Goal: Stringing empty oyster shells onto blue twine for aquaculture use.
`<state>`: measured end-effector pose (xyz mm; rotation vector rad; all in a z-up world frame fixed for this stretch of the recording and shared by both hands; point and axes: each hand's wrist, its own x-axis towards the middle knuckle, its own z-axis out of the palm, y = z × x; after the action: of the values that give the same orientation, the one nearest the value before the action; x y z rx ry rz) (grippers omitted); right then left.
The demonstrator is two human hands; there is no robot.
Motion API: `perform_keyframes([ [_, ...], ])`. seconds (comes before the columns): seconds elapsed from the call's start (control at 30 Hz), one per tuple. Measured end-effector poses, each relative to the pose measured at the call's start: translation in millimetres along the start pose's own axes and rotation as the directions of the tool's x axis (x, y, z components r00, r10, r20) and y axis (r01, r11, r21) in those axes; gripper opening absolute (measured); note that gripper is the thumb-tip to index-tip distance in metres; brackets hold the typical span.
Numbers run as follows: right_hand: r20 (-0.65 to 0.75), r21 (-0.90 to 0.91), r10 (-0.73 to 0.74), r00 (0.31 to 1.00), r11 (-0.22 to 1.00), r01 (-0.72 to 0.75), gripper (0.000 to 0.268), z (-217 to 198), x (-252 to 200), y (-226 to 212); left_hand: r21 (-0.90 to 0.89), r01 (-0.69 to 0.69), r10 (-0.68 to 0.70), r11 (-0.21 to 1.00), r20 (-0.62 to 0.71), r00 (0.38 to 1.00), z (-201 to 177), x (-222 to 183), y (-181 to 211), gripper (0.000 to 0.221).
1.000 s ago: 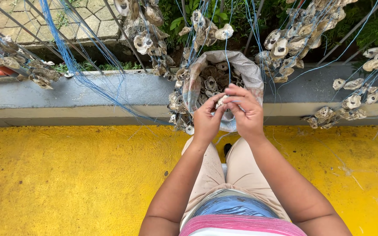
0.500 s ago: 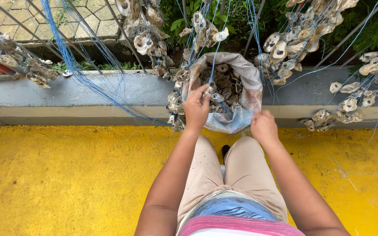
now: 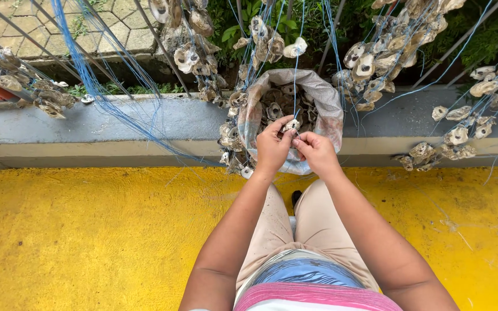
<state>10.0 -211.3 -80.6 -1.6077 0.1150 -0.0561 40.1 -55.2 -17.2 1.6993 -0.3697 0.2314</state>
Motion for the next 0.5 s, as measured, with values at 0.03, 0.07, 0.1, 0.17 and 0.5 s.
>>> perform_keyframes([
  [0.03, -0.007, 0.001, 0.006, 1.000, 1.000, -0.006, 0.015, 0.3, -13.9, -8.2, -0.002, 0.004, -0.004, 1.000, 0.008, 1.000, 2.9, -2.4, -5.6, 0.034],
  [0.07, 0.077, -0.247, -0.065, 0.995, 0.966, 0.082, 0.013, 0.8, -22.0, -18.6, -0.066, 0.087, -0.086, 0.994, 0.010, 0.996, 5.4, 0.1, -11.2, 0.035],
  [0.1, 0.173, -0.472, -0.110, 0.979, 0.863, 0.180, 0.012, 1.7, -30.4, -29.0, -0.129, 0.169, -0.168, 0.977, 0.017, 0.986, 7.5, 2.4, -16.5, 0.036],
  [0.17, 0.297, -0.581, -0.075, 0.952, 0.777, 0.243, 0.011, 4.4, -49.1, -38.1, -0.167, 0.109, -0.114, 0.980, -0.018, 0.993, 6.5, 9.5, -28.8, 0.036],
  [0.5, 0.501, -0.626, 0.062, 0.863, 0.715, 0.312, 0.047, -53.0, -57.6, 78.7, -0.123, 0.293, -0.272, 0.948, 0.160, 0.949, -5.8, -8.9, -43.2, 0.033],
])
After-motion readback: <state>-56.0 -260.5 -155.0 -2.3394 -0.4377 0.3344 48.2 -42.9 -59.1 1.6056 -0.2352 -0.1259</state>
